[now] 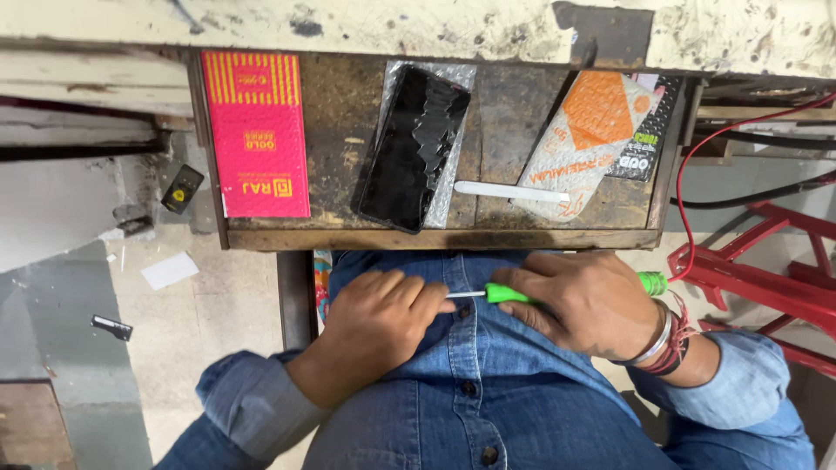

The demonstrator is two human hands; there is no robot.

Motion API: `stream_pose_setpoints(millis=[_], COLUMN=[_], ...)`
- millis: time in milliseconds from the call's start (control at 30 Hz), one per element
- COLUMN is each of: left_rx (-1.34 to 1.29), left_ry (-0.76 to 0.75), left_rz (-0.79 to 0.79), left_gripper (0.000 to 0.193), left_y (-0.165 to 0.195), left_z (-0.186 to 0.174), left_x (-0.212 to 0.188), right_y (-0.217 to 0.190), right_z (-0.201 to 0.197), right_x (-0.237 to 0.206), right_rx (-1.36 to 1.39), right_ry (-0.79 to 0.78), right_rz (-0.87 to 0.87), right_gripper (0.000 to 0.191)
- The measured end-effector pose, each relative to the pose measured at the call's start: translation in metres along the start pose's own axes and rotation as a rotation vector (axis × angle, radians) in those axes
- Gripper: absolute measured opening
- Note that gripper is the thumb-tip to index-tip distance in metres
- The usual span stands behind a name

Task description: The person pries the shattered back glass off a smartphone using a green-handled pry tool, working around the broken panel while holding the phone. They then turn the phone over, press on its frame, and reach into a workbench drawer for supplies.

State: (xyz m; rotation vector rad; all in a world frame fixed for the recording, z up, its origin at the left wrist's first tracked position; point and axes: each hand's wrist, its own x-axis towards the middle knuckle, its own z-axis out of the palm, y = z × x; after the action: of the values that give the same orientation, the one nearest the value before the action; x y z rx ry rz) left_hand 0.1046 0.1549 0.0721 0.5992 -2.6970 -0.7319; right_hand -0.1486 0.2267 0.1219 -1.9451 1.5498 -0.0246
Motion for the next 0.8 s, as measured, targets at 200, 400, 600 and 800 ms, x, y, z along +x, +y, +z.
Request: stream_pose_setpoints(millis=[200, 400, 600, 800], left_rx=[0.001, -0.061, 0.221, -0.016], left_ry=[0.108, 0.252, 0.253, 0.254], left_rz=[-0.001, -0.344, -0.426, -0.462], left_gripper=[0.019, 0.025, 0.043, 0.072], left_y=[0.005, -0.022, -0.040, -0.038], left_z=[0.005, -0.020, -0.042, -0.016], left_x=[-0.021, -0.054, -0.037, 0.031], right_y=[0.012, 0.047, 0.061, 0.047], right_z=[0.012, -0.013, -0.006, -0.002], right_x=[-0.012, -0.035, -0.049, -0.014], right_rx=[0.088, -0.183, 0.009, 0.063], right_ry=[-0.107, 0.163, 0.291, 0.368], right_rz=[0.006, 0.279, 0.255, 0.293], right_gripper=[0.039, 0.035, 0.031, 0.039])
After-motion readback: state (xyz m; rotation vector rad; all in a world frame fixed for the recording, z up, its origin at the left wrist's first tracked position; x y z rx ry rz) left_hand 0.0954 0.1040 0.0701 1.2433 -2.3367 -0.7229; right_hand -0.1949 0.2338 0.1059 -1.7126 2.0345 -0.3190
